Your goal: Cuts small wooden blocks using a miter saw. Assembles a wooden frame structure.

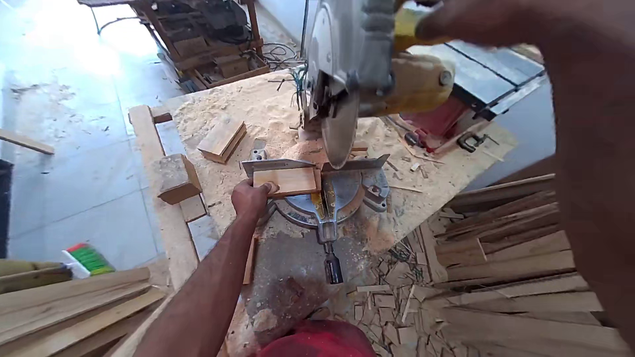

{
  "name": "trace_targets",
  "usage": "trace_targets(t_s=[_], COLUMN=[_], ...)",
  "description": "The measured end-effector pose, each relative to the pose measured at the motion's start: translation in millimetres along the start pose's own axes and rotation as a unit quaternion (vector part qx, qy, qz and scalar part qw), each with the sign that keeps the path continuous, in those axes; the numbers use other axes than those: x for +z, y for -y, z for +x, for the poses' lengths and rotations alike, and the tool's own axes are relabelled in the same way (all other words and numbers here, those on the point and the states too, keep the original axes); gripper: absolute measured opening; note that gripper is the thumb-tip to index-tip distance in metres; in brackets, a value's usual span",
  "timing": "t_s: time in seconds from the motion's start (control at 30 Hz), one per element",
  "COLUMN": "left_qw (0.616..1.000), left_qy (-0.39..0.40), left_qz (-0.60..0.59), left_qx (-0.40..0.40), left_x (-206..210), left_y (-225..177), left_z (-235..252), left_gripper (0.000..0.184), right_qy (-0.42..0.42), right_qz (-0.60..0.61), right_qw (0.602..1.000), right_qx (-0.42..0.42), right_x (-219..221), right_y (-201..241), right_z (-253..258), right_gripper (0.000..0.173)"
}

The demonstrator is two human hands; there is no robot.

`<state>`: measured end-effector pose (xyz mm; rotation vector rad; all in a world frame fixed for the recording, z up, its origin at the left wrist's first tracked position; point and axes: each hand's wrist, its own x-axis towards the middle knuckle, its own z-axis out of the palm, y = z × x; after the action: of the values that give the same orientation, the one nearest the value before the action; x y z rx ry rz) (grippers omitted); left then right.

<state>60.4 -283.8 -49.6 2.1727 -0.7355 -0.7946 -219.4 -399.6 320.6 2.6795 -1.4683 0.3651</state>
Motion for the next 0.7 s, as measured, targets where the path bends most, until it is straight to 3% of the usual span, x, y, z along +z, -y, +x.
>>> trace_targets(t_s=[0.13,0.27,0.5,0.7], left_qw=[1.000,1.000,1.000,1.000], left_qy=[0.002,0.004,0.009,0.013], left_qz=[-0.008,0.000,0.013,0.022], left_qx=[0.000,-0.013,-0.014,-0.019], left_x=[-1,-3,0,6], left_y=[0,-3,-8,-8], left_z=[-1,-3,-5,-3], left_gripper=[0.032,0.033,0.033,0.035], right_qy=[0.113,0.209,0.108,0.010], right_qz=[-0.191,-0.144,-0.189,-0.187], right_qw=[0.975,0.967,0.976,0.982], right_qx=[0.019,-0.008,0.027,-0.036], right_x=[8,35,85,114], right_y=[29,29,35,27], right_z=[-28,-63,-116,-139], right_gripper=[0.040,0.030,0.024,0.025])
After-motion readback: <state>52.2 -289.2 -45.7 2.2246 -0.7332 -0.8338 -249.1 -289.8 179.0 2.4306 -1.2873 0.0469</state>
